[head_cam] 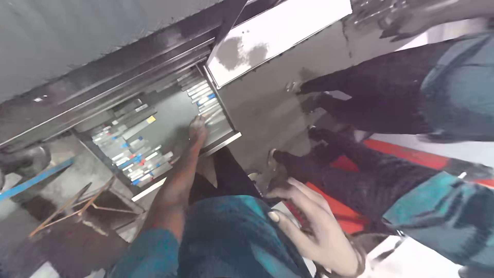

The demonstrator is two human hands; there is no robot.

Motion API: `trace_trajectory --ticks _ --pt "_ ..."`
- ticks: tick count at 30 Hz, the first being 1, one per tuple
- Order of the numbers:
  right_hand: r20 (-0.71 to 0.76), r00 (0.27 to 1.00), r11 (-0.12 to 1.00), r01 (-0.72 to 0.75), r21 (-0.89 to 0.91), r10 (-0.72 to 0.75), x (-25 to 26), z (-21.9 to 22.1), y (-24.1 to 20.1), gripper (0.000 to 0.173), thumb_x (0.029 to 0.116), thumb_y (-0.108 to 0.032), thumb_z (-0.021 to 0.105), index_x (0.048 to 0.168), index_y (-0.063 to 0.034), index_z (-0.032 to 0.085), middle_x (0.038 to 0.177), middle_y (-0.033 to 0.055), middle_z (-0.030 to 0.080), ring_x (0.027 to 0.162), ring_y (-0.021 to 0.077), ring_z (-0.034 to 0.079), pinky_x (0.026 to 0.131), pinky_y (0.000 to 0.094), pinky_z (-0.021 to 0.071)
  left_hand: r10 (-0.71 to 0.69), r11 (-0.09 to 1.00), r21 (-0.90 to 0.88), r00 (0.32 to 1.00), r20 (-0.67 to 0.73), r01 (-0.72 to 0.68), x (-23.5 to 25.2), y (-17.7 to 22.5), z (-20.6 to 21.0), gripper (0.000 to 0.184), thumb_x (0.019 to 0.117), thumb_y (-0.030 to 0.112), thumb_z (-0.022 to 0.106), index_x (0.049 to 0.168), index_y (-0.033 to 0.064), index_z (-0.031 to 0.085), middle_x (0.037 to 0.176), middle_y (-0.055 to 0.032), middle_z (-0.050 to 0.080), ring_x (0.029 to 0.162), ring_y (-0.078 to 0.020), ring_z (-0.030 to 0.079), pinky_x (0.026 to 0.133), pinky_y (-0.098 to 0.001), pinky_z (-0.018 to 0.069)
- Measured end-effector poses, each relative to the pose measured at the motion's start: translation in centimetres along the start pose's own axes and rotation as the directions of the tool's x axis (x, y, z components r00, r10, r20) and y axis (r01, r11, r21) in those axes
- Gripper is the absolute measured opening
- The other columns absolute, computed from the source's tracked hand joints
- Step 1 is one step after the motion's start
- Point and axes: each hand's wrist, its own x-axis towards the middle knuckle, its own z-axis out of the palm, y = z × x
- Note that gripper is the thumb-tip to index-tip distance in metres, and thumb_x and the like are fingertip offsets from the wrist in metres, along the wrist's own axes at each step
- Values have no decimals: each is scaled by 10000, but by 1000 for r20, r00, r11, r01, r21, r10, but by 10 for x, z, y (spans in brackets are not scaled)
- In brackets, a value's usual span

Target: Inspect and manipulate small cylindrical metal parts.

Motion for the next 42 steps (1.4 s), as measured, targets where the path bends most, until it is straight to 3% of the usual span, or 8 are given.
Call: trace_trajectory --ticks 3,6,12,19,23,28,32,42 --pt "-24 1000 1000 13 -9 -13 0 5 9 317 1027 -401 589 1096 -118 714 1024 4 721 979 69 672 853 254 578 -26 999 -32 998 49 28 2 -2 -7 333 852 201 756 1141 39 725 1226 -203 667 1115 -384 660 931 -586 540" --pt "-37 999 999 8 -44 -10 2 12 19 307 1034 -380 575 1083 -116 724 1015 1 728 960 74 680 847 275 585 -134 990 5 958 252 137 4 16 -36 396 880 298 750 1192 59 701 1274 -191 652 1180 -373 633 982 -592 513" --pt "-34 998 994 -58 -94 55 -7 19 19 307 1044 -382 552 1098 -133 723 1001 -3 724 941 84 685 825 297 592 -128 992 45 933 338 119 12 40 -36 537 906 320 677 1402 137 579 1286 -194 665 1199 -384 640 988 -607 505" --pt "-69 996 988 -73 -134 64 -21 29 14 307 1038 -413 561 1056 -153 722 957 -12 717 877 84 686 786 304 599 -58 997 61 939 339 39 1 48 -39 472 1070 424 381 1365 145 622 1266 -185 680 1174 -394 655 930 -662 511" --pt "30 978 976 -202 -85 205 -9 40 20 357 1029 -449 566 1107 -138 722 1003 31 725 897 154 704 817 398 602 -11 972 -218 943 332 88 -29 17 -60 471 1096 355 400 1498 134 505 1333 -195 648 1196 -361 650 1017 -598 503" --pt "114 909 901 -414 131 401 39 72 29 652 1016 -555 530 1501 -121 491 1233 101 694 1106 221 686 1025 479 536 309 716 -689 936 169 -112 -139 38 -140 384 1103 242 401 1386 55 581 1008 -98 686 814 -161 648 776 -365 568" --pt "-43 978 886 -164 433 202 70 94 -5 499 1074 -390 470 1424 -41 537 1198 120 691 1055 171 688 964 384 569 431 572 -752 900 -63 -327 -205 73 -199 387 1097 243 406 1353 29 601 969 -28 681 794 -66 619 764 -279 553" --pt "-299 947 734 286 616 -118 87 73 -107 303 1080 -201 479 1124 19 683 1032 78 729 935 122 700 885 306 591 400 619 -523 808 -433 -587 -260 85 -293 364 1096 347 446 1133 95 706 718 70 574 566 -26 477 545 -222 438"
